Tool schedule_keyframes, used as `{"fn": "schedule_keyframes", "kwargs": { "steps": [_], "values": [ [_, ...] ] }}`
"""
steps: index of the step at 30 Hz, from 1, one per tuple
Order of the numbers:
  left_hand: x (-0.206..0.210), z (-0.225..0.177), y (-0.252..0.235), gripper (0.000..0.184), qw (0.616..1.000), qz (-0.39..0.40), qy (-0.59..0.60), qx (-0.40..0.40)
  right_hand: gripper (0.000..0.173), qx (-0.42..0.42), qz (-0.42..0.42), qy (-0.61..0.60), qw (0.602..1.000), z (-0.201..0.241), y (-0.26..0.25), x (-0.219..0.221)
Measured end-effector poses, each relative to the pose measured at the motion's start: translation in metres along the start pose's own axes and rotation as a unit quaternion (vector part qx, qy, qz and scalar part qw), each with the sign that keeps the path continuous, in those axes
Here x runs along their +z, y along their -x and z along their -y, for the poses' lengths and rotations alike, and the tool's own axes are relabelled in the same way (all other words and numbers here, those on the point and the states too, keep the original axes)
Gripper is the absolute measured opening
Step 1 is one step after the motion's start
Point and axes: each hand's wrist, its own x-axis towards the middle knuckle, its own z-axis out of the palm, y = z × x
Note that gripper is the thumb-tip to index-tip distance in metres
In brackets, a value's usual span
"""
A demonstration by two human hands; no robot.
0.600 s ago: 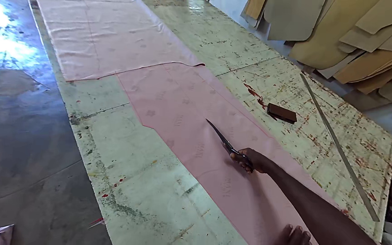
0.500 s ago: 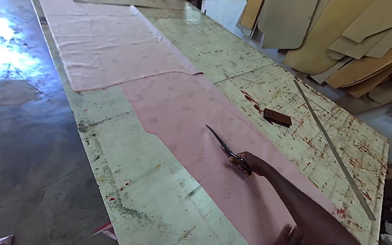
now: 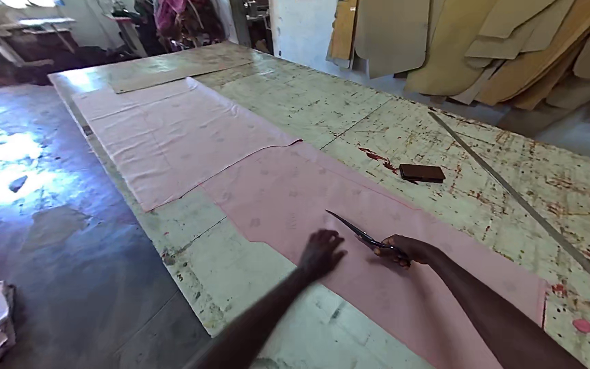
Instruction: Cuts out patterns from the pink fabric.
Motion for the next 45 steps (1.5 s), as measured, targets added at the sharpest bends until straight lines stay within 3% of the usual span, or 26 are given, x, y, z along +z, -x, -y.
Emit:
{"fn": "schedule_keyframes", "kwargs": {
  "steps": [3, 6, 14, 22, 31, 36, 45],
  "values": [
    [-0.014, 0.077, -0.025, 0.053, 0.998, 0.048, -0.033, 0.017, 0.037, 0.02, 0.003, 0.002, 1.0, 0.006, -0.003, -0.006],
    [-0.003, 0.097, -0.014, 0.058, 0.997, 0.078, -0.016, 0.016, 0.034, 0.057, 0.02, -0.008, 0.998, 0.011, -0.002, -0.007],
    [-0.009, 0.093, -0.02, 0.065, 0.986, 0.165, 0.001, -0.004, 0.041, 0.083, -0.005, -0.011, 0.996, 0.011, -0.004, -0.003],
    [-0.007, 0.093, -0.019, 0.065, 0.988, 0.152, 0.0, -0.005, 0.044, 0.078, 0.052, -0.035, 0.995, 0.047, -0.029, -0.015],
    [-0.003, 0.092, -0.016, 0.068, 0.99, 0.14, -0.024, -0.01, 0.051, 0.06, 0.048, -0.043, 0.996, 0.044, -0.038, -0.014],
    [-0.004, 0.091, -0.015, 0.069, 0.99, 0.141, -0.028, -0.009, 0.041, 0.044, 0.064, -0.055, 0.995, 0.079, -0.058, -0.011],
    [-0.012, 0.09, -0.021, 0.069, 0.982, 0.186, -0.005, -0.025, 0.039, 0.052, 0.042, -0.036, 0.997, 0.088, -0.071, -0.011]
  ]
}}
